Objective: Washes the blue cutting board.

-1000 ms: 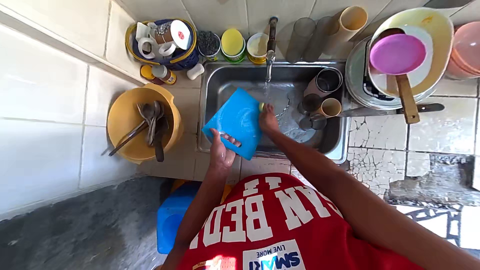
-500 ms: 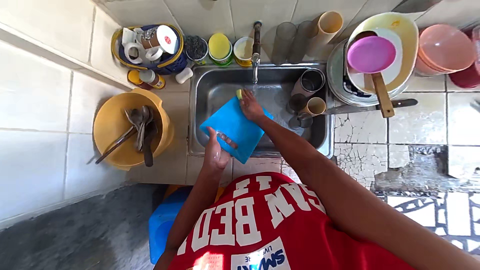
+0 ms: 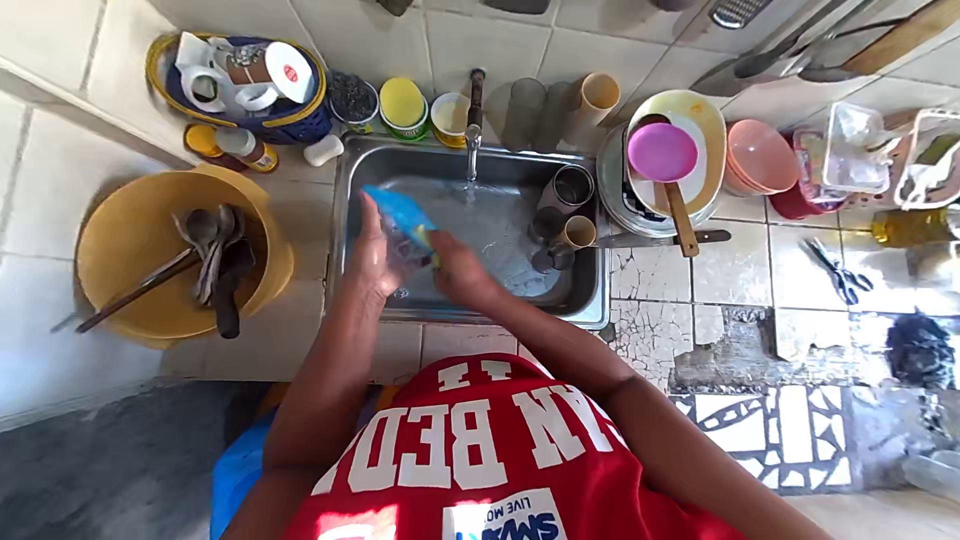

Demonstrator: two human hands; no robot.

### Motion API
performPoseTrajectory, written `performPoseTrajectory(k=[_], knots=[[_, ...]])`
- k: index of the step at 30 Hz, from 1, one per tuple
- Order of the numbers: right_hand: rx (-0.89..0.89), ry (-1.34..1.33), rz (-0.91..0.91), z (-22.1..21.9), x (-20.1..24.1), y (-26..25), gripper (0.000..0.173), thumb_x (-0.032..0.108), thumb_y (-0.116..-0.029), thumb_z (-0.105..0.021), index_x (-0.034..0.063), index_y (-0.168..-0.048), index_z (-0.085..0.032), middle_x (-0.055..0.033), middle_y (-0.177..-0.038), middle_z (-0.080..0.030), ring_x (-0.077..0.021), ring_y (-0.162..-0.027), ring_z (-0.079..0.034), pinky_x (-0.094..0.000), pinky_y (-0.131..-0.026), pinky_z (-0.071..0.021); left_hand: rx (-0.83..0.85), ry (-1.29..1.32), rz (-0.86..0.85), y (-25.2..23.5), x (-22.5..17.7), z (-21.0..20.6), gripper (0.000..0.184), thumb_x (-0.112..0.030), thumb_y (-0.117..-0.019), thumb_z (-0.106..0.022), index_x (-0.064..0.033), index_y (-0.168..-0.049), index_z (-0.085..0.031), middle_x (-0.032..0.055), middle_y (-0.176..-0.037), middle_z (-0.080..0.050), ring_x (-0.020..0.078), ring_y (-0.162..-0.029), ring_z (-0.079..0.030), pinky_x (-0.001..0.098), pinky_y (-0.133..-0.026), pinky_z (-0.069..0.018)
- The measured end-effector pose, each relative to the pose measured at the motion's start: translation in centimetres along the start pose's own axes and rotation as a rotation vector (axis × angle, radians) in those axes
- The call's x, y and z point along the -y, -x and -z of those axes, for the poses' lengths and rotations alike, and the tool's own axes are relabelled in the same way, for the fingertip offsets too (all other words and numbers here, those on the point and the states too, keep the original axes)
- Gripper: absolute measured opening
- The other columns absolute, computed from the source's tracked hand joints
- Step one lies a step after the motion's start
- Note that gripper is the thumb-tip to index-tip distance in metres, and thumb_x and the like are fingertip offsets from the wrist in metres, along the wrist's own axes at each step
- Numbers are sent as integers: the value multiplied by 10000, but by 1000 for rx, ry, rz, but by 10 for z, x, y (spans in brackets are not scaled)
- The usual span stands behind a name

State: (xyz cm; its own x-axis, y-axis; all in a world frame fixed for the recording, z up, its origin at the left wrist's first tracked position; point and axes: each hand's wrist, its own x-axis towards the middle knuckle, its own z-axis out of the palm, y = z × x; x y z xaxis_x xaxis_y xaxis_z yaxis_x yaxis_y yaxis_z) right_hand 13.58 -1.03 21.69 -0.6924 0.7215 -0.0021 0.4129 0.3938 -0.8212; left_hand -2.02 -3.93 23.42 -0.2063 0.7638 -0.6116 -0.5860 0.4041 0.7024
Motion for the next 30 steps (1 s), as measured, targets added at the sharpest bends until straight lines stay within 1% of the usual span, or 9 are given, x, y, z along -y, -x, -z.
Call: performPoseTrajectory(k=[2, 5, 8, 10, 15, 19, 23, 26, 30], knots=[[-166, -126, -101, 22, -6, -7, 444, -10, -955, -614, -106, -1383, -543, -275, -1315, -630, -342, -1180, -661, -482, -1032, -537, 72, -33, -2, -10, 0, 16, 890, -848, -925, -185, -274, -1598, -284, 104, -1526, -484, 331, -1350, -521, 587, -997, -512], [-352, -483, -245, 35, -33, -15, 404, 94, -961, -675, -45, -1326, -573, -175, -1144, -703, -219, -1012, -710, -414, -912, -609, -253, -213, 97, -28, 38, 51, 914, -741, -931, -519, -200, -1621, -261, 177, -1644, -288, 407, -1481, -319, 731, -1067, -362], [-458, -801, -382, 29, -69, -23, 389, 95, -928, -730, -34, -1269, -592, -144, -1053, -719, -219, -927, -720, -424, -840, -628, -344, -184, 121, -43, 71, 89, 963, -656, -947, -592, -209, -1646, -104, 180, -1546, -455, 355, -1345, -528, 584, -1017, -499], [-424, -858, -502, 21, -97, -21, 375, 168, -947, -735, -26, -1240, -606, -141, -1010, -731, -229, -880, -728, -434, -802, -633, -265, 51, 10, -36, 78, 100, 662, -484, -1022, -578, -178, -1555, -334, 156, -1352, -618, 286, -1125, -678, 431, -907, -596], [-49, -297, -688, 0, -150, -13, 571, 502, -967, -676, -39, -1148, -672, -200, -1017, -719, -293, -926, -709, -523, -877, -577, 165, 423, -24, -14, 64, 122, 454, -400, -1102, -329, -90, -1403, -467, 202, -1281, -645, 392, -1134, -671, 575, -930, -576], [110, -132, -747, -2, -165, -21, 651, 599, -958, -634, -12, -1177, -675, -225, -1023, -688, -326, -847, -656, -546, -775, -542, 97, 190, 15, -10, 59, 125, 372, -236, -1076, -425, -67, -1406, -459, 183, -1269, -637, 349, -1107, -661, 568, -914, -565], [-141, 57, -846, 0, -166, -33, 562, 424, -946, -719, -11, -1291, -641, -321, -1237, -652, -511, -1186, -614, -718, -993, -464, -58, -13, 53, 0, 66, 98, 407, -33, -1034, -501, -30, -1435, -427, 164, -1298, -610, 283, -1104, -663, 471, -937, -577], [-216, 85, -659, -23, -163, -46, 541, 296, -1034, -588, 31, -1496, -490, -294, -1366, -603, -478, -1266, -587, -658, -1050, -466, -22, -34, 98, 8, 72, 74, 456, 29, -1017, -479, -52, -1457, -389, 172, -1307, -590, 280, -1086, -665, 455, -922, -582], [-8, 104, -267, -78, -125, -48, 598, 329, -1083, -442, -2, -1575, -365, -266, -1664, -253, -445, -1563, -184, -544, -1281, -202, 85, -9, 126, 8, 77, 54, 496, 71, -1010, -454, -71, -1474, -347, 168, -1285, -582, 276, -1078, -660, 454, -932, -575]])
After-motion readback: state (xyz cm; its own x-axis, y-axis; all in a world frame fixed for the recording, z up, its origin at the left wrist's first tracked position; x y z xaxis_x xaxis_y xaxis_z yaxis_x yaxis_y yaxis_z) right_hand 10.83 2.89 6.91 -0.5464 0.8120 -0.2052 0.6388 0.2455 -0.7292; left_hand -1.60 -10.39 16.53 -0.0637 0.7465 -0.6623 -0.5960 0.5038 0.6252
